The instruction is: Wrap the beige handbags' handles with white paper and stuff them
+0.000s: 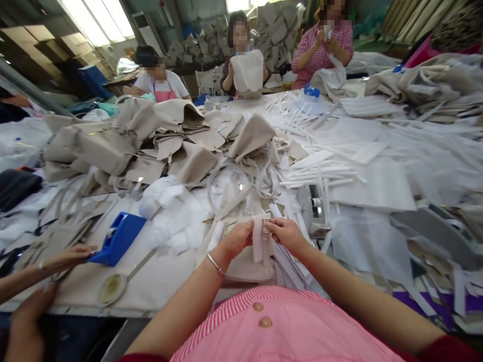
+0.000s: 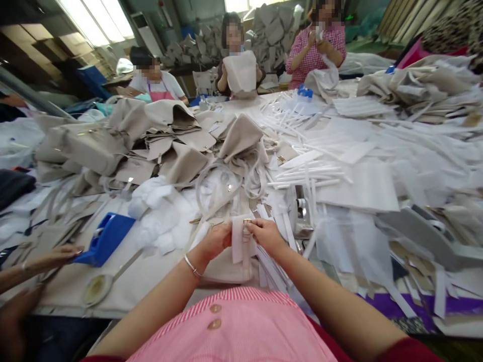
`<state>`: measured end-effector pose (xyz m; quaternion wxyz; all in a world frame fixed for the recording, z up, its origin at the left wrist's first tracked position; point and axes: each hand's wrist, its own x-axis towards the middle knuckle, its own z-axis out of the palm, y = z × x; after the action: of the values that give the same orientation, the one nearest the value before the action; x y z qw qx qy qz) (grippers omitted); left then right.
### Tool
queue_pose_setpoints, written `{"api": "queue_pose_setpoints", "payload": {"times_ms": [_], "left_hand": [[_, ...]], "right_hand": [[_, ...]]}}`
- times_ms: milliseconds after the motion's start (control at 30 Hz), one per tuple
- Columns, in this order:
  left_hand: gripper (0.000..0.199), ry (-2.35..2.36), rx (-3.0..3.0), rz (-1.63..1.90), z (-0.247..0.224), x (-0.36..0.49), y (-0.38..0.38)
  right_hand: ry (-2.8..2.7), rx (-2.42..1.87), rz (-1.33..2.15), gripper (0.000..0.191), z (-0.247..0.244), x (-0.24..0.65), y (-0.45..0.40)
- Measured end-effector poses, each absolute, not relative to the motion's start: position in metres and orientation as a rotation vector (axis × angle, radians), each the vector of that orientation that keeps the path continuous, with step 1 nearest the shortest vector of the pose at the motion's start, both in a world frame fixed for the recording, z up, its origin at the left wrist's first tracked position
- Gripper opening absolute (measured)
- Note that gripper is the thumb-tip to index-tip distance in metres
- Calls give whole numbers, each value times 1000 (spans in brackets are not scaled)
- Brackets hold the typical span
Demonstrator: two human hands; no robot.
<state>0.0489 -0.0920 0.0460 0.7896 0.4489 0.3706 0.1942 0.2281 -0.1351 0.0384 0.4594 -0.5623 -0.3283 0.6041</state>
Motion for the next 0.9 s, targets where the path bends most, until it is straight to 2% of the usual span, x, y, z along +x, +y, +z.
{"api": "queue_pose_setpoints", "payload": {"times_ms": [67, 200, 467, 900], "left_hand": [[61, 781, 802, 490, 43, 49, -93], [50, 811, 836, 517, 46, 54, -99], [43, 787, 1024, 523, 60, 64, -113], [50, 805, 1316, 576, 55, 61, -109]], "right_hand": [[-870, -1426, 1475, 35, 41, 228, -134], [-981, -1508, 1380, 33, 41, 227, -133], [-1051, -1464, 1287, 27, 48, 228, -133], [-1250, -1492, 1088, 23, 49, 221, -138]]}}
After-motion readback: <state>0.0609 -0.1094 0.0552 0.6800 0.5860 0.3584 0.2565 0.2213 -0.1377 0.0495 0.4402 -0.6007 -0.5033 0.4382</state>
